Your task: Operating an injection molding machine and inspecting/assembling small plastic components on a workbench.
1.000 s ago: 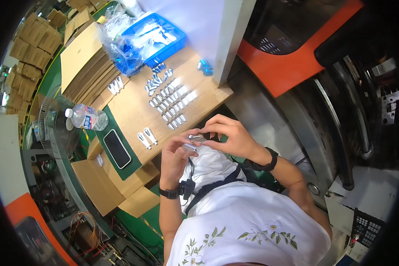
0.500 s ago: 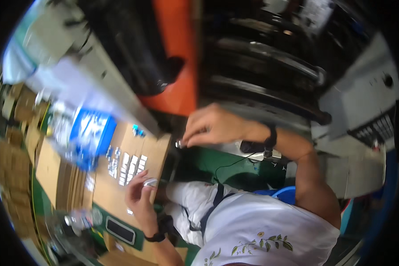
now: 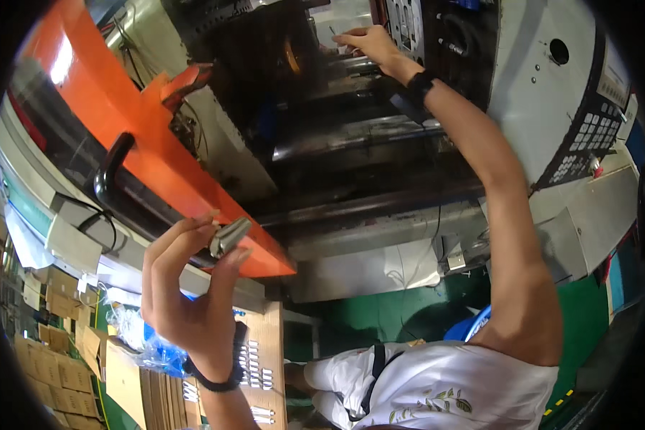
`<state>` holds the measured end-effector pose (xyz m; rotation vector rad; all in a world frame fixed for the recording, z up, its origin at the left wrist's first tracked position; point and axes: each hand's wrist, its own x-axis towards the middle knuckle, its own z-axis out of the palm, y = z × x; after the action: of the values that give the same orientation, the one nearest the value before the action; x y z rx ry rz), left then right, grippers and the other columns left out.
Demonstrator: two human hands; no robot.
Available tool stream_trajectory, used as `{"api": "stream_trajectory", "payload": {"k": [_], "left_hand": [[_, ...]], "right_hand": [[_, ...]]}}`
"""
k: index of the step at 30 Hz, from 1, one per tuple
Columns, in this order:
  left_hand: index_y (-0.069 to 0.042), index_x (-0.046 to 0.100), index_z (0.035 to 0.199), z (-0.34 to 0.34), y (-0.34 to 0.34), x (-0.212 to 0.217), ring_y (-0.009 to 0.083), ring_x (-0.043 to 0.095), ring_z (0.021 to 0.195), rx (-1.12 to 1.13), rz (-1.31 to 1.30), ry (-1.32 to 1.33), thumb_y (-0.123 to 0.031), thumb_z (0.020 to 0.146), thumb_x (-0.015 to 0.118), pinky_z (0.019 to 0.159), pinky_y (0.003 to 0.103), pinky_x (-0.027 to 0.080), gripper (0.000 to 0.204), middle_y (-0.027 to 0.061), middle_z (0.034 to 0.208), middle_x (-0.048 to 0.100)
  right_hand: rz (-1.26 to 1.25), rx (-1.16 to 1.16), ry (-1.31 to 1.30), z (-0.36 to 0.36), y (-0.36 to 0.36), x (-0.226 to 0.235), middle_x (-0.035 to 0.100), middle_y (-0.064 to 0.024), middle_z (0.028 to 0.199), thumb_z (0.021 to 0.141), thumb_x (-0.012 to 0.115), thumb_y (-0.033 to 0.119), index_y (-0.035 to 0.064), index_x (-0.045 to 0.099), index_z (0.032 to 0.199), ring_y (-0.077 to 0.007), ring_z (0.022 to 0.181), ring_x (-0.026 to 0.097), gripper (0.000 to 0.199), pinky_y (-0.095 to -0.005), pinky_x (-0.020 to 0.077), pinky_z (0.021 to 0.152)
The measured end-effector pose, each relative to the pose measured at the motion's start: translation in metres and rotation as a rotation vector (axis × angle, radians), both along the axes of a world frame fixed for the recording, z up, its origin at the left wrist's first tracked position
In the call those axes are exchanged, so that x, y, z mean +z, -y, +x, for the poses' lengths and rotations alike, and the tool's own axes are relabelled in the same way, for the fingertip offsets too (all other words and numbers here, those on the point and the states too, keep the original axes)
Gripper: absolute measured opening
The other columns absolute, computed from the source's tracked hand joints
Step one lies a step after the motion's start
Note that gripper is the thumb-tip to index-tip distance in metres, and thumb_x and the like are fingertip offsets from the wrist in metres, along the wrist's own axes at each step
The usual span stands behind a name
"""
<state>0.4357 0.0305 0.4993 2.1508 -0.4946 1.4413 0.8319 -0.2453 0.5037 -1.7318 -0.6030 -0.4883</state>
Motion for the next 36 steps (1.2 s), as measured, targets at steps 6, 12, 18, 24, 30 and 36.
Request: {"api": "stream_trajectory", "payload": {"k": [6, 12, 18, 24, 30, 36], "left_hand": [[-0.014, 0.070, 0.089, 0.051, -0.009, 0.007, 0.0113, 0.066, 0.083, 0.398, 0.575, 0.188, -0.023, 0.070, 0.087, 0.084, 0.028, 0.036, 0.027, -0.0027, 0.096, 0.075], [-0.015, 0.072, 0.092, 0.060, -0.012, -0.003, 0.0102, 0.065, 0.081, 0.505, 0.602, 0.195, -0.028, 0.070, 0.087, 0.087, 0.029, 0.033, 0.030, -0.0046, 0.096, 0.075], [-0.015, 0.072, 0.094, 0.060, -0.012, -0.004, 0.0101, 0.066, 0.083, 0.563, 0.633, 0.192, -0.028, 0.070, 0.088, 0.086, 0.030, 0.033, 0.031, -0.0049, 0.097, 0.075], [-0.014, 0.071, 0.094, 0.059, -0.011, -0.004, 0.0105, 0.067, 0.083, 0.558, 0.634, 0.188, -0.027, 0.072, 0.088, 0.086, 0.030, 0.033, 0.031, -0.0041, 0.097, 0.076], [-0.014, 0.071, 0.095, 0.057, -0.013, -0.004, 0.0112, 0.068, 0.085, 0.546, 0.609, 0.152, -0.027, 0.072, 0.087, 0.090, 0.031, 0.033, 0.031, -0.0024, 0.098, 0.076], [-0.014, 0.071, 0.096, 0.057, -0.014, -0.005, 0.0129, 0.069, 0.087, 0.519, 0.596, 0.163, -0.028, 0.071, 0.087, 0.091, 0.031, 0.033, 0.032, -0.0017, 0.097, 0.076]], "right_hand": [[0.172, -0.143, -0.012, 0.107, -0.016, -0.012, 0.075, -0.0057, 0.090, 0.079, 0.083, 0.036, 0.0084, 0.080, 0.094, -0.0127, 0.078, 0.068, 0.032, -0.0293, 0.0524, 0.066], [0.218, -0.089, -0.050, 0.134, -0.031, -0.016, 0.076, -0.0063, 0.086, 0.083, 0.080, 0.032, 0.0092, 0.080, 0.096, -0.0143, 0.082, 0.070, 0.026, -0.0300, 0.0545, 0.076], [0.244, -0.050, -0.059, 0.133, -0.035, -0.014, 0.076, -0.0067, 0.092, 0.085, 0.079, 0.032, 0.0072, 0.079, 0.098, -0.0145, 0.084, 0.070, 0.028, -0.0303, 0.0551, 0.076], [0.157, -0.082, 0.011, 0.137, -0.037, -0.015, 0.076, -0.0082, 0.093, 0.086, 0.077, 0.030, 0.0053, 0.079, 0.099, -0.0141, 0.082, 0.069, 0.028, -0.0311, 0.0546, 0.070], [0.266, 0.005, -0.068, 0.142, -0.034, -0.015, 0.075, -0.0094, 0.098, 0.086, 0.078, 0.032, 0.0048, 0.078, 0.102, -0.0154, 0.083, 0.068, 0.032, -0.0335, 0.0540, 0.073], [0.257, 0.020, -0.090, 0.142, -0.035, -0.010, 0.074, -0.0100, 0.099, 0.085, 0.079, 0.030, 0.0051, 0.077, 0.103, -0.0167, 0.089, 0.068, 0.031, -0.0344, 0.0542, 0.075]]}}
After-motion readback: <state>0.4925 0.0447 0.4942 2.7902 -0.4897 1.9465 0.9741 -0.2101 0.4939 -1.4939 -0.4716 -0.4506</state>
